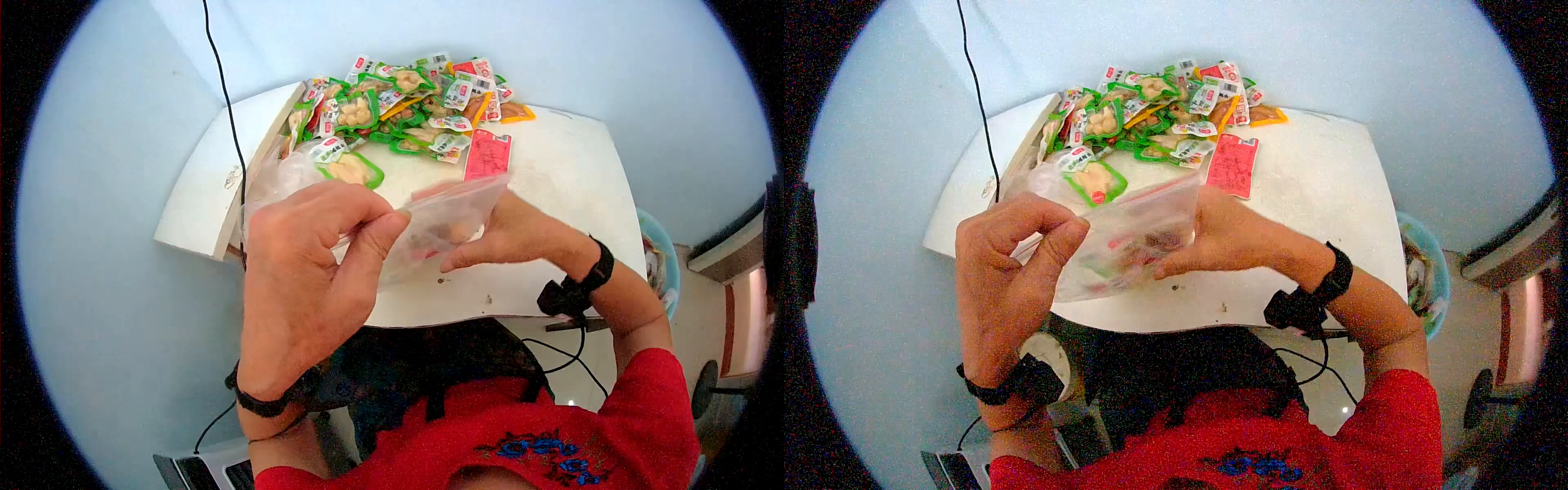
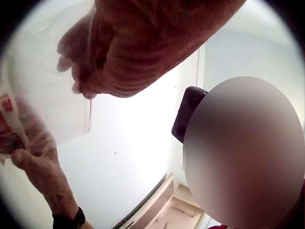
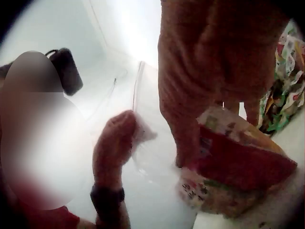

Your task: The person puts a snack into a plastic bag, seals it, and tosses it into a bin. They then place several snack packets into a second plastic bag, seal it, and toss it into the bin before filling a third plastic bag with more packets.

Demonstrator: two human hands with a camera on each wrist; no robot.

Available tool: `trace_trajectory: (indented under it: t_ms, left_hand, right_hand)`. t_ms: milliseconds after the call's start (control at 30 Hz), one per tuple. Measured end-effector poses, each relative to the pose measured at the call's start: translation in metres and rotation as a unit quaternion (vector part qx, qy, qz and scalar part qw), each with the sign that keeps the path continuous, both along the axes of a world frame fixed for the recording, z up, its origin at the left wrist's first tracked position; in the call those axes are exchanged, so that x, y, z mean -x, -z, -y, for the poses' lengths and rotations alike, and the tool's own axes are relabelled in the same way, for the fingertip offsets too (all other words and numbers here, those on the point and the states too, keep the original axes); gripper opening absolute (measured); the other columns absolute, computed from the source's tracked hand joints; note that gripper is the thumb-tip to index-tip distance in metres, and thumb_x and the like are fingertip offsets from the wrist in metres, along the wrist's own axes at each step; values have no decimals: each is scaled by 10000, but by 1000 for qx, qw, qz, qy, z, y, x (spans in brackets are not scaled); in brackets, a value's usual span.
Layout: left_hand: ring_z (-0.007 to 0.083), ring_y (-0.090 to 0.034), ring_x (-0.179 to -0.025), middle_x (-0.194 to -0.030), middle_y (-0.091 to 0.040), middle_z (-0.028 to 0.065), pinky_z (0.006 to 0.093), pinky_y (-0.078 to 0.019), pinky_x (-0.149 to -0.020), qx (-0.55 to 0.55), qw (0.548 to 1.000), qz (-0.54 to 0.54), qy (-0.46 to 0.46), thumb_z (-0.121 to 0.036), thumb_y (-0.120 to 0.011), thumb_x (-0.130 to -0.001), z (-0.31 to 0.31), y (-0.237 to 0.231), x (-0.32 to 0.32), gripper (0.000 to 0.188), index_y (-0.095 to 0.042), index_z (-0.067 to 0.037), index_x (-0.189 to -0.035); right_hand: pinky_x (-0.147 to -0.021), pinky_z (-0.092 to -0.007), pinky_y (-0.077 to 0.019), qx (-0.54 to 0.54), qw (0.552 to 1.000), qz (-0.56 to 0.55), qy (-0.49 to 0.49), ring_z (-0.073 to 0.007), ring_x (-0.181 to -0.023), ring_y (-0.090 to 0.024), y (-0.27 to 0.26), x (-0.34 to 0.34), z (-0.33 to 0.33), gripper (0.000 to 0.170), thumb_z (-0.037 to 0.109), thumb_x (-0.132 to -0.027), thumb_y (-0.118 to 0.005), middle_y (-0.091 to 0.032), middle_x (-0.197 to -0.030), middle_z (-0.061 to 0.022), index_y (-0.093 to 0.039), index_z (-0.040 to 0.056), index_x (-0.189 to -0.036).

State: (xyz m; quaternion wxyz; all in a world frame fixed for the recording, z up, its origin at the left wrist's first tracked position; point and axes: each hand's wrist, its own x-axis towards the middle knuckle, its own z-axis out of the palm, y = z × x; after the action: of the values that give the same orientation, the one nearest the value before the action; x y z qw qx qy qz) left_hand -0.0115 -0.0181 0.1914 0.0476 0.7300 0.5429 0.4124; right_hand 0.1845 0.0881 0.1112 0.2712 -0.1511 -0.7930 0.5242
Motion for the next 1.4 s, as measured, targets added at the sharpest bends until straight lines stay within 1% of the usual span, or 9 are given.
trace_trajectory:
  t_ms: [167, 367, 600, 700, 867, 967, 1100, 1300, 1400]
  left_hand:
    - [183, -565, -559, -648, -605, 140, 316, -425, -526, 71, 996, 13, 44, -81, -689, -807, -20, 5, 13, 106, -660, 22, -798]
    - [63, -535, -578, -666, -614, -24, 224, -423, -532, 275, 950, 114, 94, -152, -677, -865, -72, 36, 42, 158, -683, -21, -777]
    - [39, -519, -576, -693, -595, -45, 205, -424, -533, 413, 855, 291, 115, -152, -716, -816, -76, 107, 53, 138, -657, -78, -916]
    - [39, -506, -568, -692, -584, -56, 196, -402, -528, 411, 846, 324, 104, -137, -713, -804, -69, 118, 55, 129, -653, -93, -909]
    - [35, -501, -595, -701, -584, -62, 188, -389, -549, 409, 828, 367, 110, -117, -700, -802, -61, 123, 54, 113, -658, -88, -903]
    - [47, -526, -632, -743, -614, -42, 190, -413, -586, 393, 830, 375, 123, -104, -693, -807, -57, 134, 58, 117, -669, -68, -915]
    - [94, -584, -759, -865, -665, 20, 225, -462, -713, 349, 868, 336, 110, -173, -664, -854, -46, 140, 61, 181, -690, -34, -966]
    - [222, -566, -1174, -1242, -614, 131, 364, -386, -1055, 101, 910, 398, 60, -390, -563, -925, -23, 124, 68, 510, -575, 6, -1246]
    - [247, -517, -1251, -1314, -571, 160, 381, -366, -1083, 124, 915, 357, 143, -244, -735, -816, -7, 107, 58, 652, -467, 4, -1356]
  right_hand:
    - [-851, -280, -513, 49, 998, 43, 4, -118, -915, -630, 22, -6, 10, 281, 61, -794, -736, -709, -1003, -58, -691, 26, -1069]
    - [-919, -299, -490, 87, 995, 49, -7, -131, -1055, -604, 33, -11, 9, 303, 1, -771, -757, -679, -1124, -58, -688, 20, -1066]
    - [-950, -315, -476, 106, 991, 32, 75, -162, -1130, -573, 33, -13, 11, 583, 43, -702, -826, -571, -1312, -91, -584, 8, -1232]
    - [-965, -359, -474, 98, 988, -27, 119, -229, -1225, -516, 30, -9, 15, 656, 76, -664, -852, -445, -1442, -107, -560, 39, -1250]
    - [-1017, -433, -448, -273, 958, 71, 43, -317, -1388, -339, 31, -9, -6, 632, 124, -657, -859, -435, -1463, -105, -589, 113, -1228]
    - [-1051, -419, -418, -287, 955, 73, 31, -331, -1345, -413, 49, -10, -16, 507, 125, -703, -832, -550, -1363, -94, -633, 101, -1169]
    - [-1044, -374, -421, -84, 995, 52, 27, -281, -1248, -525, 56, -6, -18, 375, 99, -782, -769, -647, -1224, -76, -653, 84, -1139]
    - [-964, -319, -463, -55, 996, 38, 52, -159, -1084, -604, 57, 4, -24, 340, 95, -849, -716, -676, -1141, -66, -640, 72, -1179]
    - [-897, -302, -481, -76, 995, 29, 57, -131, -990, -620, 58, 8, -28, 296, 121, -860, -711, -694, -1066, -47, -647, 53, -1141]
